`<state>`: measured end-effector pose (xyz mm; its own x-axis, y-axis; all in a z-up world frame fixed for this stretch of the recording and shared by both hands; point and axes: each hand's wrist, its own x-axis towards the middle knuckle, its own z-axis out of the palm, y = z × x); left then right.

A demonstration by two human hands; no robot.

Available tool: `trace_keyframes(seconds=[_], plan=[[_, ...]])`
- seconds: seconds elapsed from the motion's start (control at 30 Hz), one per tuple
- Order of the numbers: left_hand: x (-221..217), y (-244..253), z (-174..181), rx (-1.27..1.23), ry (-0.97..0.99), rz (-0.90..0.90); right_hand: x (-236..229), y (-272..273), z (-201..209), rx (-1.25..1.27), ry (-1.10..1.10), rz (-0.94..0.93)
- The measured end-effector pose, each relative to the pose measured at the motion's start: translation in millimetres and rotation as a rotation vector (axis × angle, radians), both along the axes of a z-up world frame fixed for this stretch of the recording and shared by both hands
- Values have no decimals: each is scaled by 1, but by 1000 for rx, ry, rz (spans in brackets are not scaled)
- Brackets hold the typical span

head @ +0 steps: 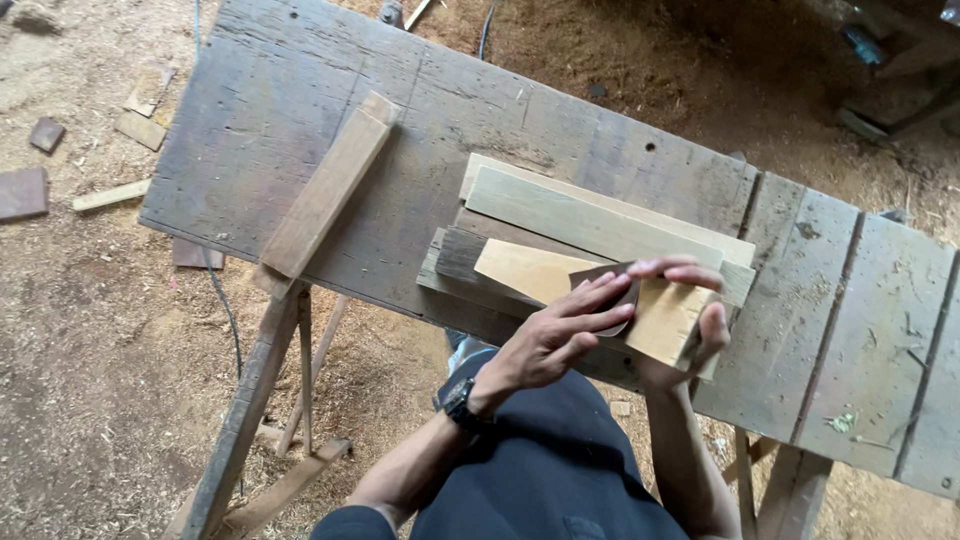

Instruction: The person sands several wooden blocks using a piece of sandpaper held by hand, flipping and rotating the blocks to sand different sides and edges.

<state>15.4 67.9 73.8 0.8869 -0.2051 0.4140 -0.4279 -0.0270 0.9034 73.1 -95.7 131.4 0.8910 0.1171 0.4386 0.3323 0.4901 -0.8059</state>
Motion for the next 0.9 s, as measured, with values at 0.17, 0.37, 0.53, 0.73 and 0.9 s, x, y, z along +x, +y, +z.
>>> trace_keyframes(seconds=[0.17,0.37,0.53,0.73,0.9], plan=[[28,0,-61,13,159,135,15,-20,0,-172,0,-73],[41,56,-146,29,546,393,10,-30,-8,-189,-57,26],[16,6,-93,-49,309,216,3,-30,-4,-102,-63,106],[20,-3,-110,103,414,357,4,-59,-20,-158,-36,145],[46,65,-194,48,701,550,-18,-74,-36,-166,-72,208]])
